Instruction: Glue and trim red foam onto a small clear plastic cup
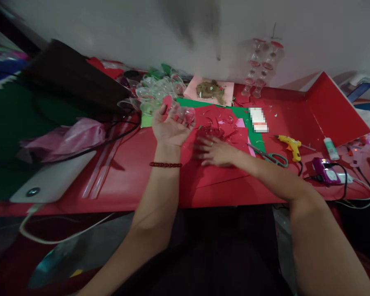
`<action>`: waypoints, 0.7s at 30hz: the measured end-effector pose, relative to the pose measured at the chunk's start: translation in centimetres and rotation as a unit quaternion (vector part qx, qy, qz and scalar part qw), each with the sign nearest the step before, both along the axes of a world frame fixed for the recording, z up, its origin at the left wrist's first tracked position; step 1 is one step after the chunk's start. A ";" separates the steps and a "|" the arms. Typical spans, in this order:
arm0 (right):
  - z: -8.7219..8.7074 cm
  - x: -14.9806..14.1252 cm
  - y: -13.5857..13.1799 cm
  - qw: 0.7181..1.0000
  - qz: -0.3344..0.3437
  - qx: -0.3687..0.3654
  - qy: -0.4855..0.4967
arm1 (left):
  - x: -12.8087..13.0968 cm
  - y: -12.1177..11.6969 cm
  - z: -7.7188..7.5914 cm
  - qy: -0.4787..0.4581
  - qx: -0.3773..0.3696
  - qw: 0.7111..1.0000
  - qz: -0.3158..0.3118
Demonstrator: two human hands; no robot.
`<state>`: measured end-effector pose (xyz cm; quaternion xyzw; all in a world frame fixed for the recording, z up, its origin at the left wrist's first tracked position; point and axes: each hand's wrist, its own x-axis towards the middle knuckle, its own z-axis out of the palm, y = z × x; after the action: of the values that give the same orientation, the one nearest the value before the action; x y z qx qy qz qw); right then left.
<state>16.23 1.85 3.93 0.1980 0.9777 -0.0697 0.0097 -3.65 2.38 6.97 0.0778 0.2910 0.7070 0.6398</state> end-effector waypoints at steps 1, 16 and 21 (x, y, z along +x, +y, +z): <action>0.5 0.1 0.7 0.999 -0.028 0.017 0.002 | 0.0 0.0 0.1 0.000 -0.003 1.000 0.003; -0.8 14.1 -10.6 0.734 -0.517 -0.204 0.391 | 0.7 0.8 -0.8 0.008 -0.010 1.000 -0.017; -1.6 15.5 -13.6 0.605 -0.576 -0.300 0.461 | 1.0 0.8 -0.6 0.011 -0.033 0.999 -0.021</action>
<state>31.73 -11.71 2.35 0.6478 0.4616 -0.4318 -0.4252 -2.69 3.13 6.34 0.0702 0.3199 0.6825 0.6534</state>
